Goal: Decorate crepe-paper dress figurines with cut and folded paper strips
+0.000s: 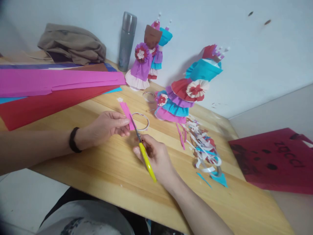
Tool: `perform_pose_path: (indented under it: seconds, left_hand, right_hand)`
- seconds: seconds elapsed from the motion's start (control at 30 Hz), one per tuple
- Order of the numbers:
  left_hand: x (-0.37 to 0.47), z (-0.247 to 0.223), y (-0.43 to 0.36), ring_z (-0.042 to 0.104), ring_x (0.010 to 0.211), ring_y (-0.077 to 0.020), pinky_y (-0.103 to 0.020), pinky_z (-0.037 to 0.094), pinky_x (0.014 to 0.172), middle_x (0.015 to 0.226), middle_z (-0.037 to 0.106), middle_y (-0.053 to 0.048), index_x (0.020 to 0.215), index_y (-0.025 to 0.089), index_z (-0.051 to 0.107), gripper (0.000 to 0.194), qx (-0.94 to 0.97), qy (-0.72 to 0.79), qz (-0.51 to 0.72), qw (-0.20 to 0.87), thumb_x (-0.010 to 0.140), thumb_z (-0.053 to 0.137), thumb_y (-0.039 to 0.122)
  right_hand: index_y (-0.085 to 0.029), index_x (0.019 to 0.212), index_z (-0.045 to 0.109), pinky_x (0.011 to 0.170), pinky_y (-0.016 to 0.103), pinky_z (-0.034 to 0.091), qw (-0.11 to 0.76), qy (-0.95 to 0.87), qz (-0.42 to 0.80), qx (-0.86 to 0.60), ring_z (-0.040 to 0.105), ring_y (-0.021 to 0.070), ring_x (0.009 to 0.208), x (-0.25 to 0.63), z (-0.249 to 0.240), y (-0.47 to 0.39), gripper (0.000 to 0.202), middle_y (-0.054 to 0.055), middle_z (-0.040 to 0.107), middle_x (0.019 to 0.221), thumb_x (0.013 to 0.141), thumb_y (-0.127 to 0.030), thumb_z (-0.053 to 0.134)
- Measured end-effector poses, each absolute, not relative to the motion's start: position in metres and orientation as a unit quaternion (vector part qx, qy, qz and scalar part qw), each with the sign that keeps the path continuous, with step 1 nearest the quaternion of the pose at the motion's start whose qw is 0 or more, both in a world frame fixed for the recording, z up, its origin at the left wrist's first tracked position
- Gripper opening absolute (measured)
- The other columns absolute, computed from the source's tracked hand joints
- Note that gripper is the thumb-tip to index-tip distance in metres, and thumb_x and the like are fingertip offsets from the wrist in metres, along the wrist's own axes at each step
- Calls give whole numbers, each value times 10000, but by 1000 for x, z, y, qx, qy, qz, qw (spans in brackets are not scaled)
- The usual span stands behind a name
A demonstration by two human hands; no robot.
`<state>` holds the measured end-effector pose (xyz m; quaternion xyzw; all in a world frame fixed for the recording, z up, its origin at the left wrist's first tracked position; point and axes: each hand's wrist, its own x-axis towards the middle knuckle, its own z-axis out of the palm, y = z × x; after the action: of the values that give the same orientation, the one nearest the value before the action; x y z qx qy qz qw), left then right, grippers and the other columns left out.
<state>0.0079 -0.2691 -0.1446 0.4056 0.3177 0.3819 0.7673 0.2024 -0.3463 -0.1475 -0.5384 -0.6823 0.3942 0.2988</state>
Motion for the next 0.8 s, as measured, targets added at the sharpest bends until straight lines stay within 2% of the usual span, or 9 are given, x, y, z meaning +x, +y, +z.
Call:
perform_pose_path:
  seconds: [0.3,0.63,0.8]
  left_hand:
    - [7,-144,-268,641,540,-90,-174,475,544,595,697,-54,658,81,719,154,407,312,377,771,789,704,160]
    - [7,-142,-268,653,557,-94,-170,491,555,607,701,-46,661,90,709,134,408,302,383,772,769,727,168]
    - [6,-141,-266,635,527,-92,-172,481,526,598,695,-47,633,95,692,189,413,308,409,753,779,732,209]
  right_hand:
    - [-171,952,598,457,240,266,296,-695,365,-544,355,95,495,203,-150,-346,411,-44,403,609,893,-577,565]
    - [-146,950,629,495,241,267,296,-735,291,-536,326,96,546,205,-153,-346,335,-38,415,637,899,-475,590]
    - [-148,896,620,484,241,250,286,-742,280,-538,307,94,537,205,-153,-346,292,-47,383,620,887,-439,598]
